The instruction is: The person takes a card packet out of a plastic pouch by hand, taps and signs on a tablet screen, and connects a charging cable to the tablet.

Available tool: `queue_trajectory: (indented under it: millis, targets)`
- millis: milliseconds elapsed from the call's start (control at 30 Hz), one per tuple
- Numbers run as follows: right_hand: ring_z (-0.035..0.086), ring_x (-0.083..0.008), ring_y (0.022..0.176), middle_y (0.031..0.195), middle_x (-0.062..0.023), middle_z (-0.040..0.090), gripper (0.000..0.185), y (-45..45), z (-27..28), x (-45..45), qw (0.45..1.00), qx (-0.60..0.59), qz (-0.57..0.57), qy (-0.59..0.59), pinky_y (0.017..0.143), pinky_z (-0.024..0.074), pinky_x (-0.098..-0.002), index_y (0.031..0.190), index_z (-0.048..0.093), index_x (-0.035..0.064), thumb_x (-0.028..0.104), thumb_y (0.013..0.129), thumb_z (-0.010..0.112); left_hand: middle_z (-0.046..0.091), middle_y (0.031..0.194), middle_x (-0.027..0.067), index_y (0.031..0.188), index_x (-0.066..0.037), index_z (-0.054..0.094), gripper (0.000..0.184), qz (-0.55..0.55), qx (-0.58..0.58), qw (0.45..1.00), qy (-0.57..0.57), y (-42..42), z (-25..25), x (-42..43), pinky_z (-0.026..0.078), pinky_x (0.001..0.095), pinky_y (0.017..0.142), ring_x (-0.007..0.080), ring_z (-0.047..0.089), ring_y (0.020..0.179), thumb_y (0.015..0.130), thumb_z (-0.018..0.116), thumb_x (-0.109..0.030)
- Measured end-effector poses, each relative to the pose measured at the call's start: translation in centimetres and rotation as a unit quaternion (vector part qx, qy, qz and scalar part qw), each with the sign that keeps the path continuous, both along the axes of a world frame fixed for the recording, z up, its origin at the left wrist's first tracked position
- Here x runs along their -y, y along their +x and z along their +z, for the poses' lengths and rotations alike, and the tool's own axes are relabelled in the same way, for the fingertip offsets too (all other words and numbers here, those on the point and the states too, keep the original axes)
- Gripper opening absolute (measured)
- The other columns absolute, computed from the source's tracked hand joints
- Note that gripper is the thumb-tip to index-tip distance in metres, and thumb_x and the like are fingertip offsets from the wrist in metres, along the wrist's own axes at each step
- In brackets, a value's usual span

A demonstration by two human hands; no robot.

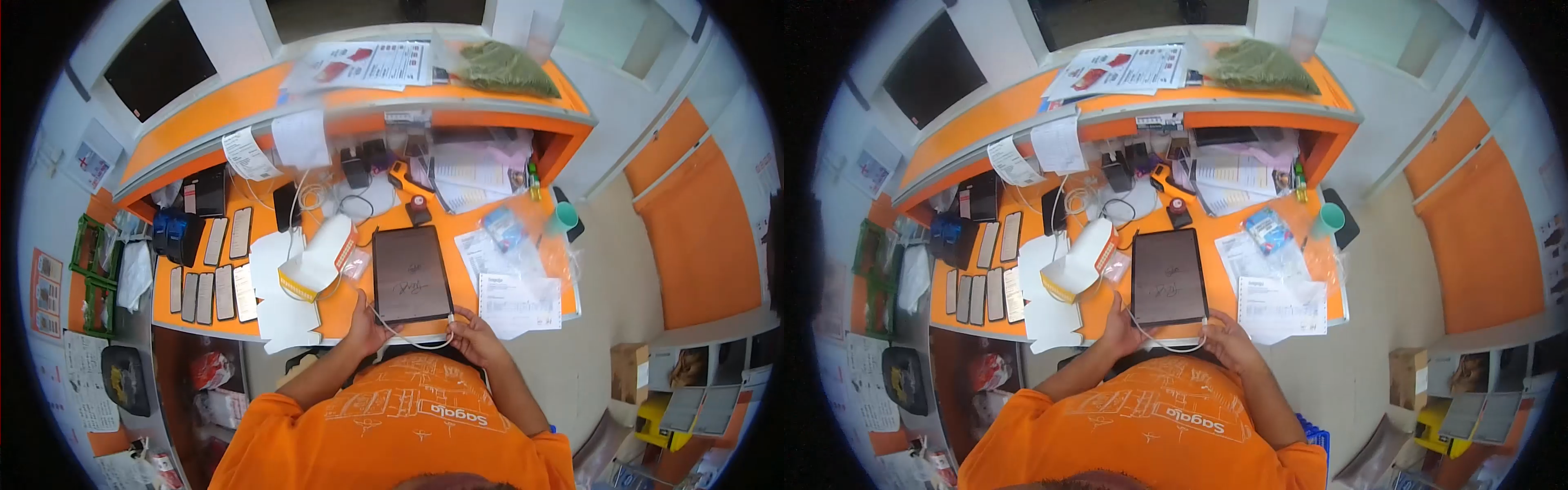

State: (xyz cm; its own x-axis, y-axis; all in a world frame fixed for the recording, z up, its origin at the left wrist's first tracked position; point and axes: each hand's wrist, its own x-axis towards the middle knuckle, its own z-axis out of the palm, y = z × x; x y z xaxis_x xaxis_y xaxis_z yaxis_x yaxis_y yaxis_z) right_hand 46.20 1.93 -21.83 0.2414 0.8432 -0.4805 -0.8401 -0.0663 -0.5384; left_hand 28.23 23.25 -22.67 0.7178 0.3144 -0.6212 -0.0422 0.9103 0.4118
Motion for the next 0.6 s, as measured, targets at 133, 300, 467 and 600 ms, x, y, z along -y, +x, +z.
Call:
queue_trajectory:
  millis: [133, 300, 467, 600]
  targets:
    - [0.066, -0.0159, 0.084, 0.094, -0.0077, 0.067, 0.055, -0.1, 1.3, -0.8, 1.000, 0.017, 0.008, -0.010, 0.074, 0.0546, -0.0270, 0.141, 0.042, 0.0056, 0.005, 0.093, 0.068, 0.058, 0.134, 0.0108, 0.139, -0.011, 0.051, 0.084, 0.008, 0.008, 0.998, -0.065, 1.3, 1.4, 0.1, 0.047, 0.0448, 0.098, 0.0285, 0.055, 0.121, 0.095, 0.023, -0.077]
    - [0.066, -0.0146, 0.084, 0.094, -0.0069, 0.066, 0.039, -0.9, 3.8, -1.7, 1.000, 0.013, 0.002, -0.018, 0.072, 0.0548, -0.0250, 0.130, 0.048, 0.0029, 0.008, 0.095, 0.066, 0.068, 0.116, 0.0059, 0.129, -0.011, 0.057, 0.065, 0.046, 0.037, 0.998, -0.035, 2.4, -0.4, 0.2, 0.060, 0.0347, 0.075, 0.0234, 0.067, 0.099, 0.099, 0.038, -0.065]
    - [0.067, -0.0141, 0.083, 0.091, -0.0063, 0.068, 0.030, -1.6, 4.6, -1.8, 0.999, 0.033, 0.011, -0.033, 0.070, 0.0539, -0.0238, 0.120, 0.058, -0.0010, 0.010, 0.095, 0.067, 0.068, 0.116, 0.0097, 0.127, -0.008, 0.056, 0.058, 0.016, 0.013, 0.999, -0.043, 2.9, 1.1, 0.0, 0.063, 0.0324, 0.075, 0.0244, 0.069, 0.102, 0.104, 0.033, -0.055]
    - [0.067, -0.0133, 0.082, 0.092, -0.0072, 0.069, 0.026, -1.7, 6.4, -2.4, 0.995, 0.084, -0.008, -0.052, 0.070, 0.0537, -0.0231, 0.115, 0.062, -0.0013, 0.013, 0.094, 0.069, 0.068, 0.116, 0.0108, 0.127, -0.007, 0.056, 0.056, 0.032, -0.009, 0.998, -0.046, 3.8, 3.0, -0.4, 0.061, 0.0340, 0.080, 0.0255, 0.068, 0.102, 0.106, 0.031, -0.053]
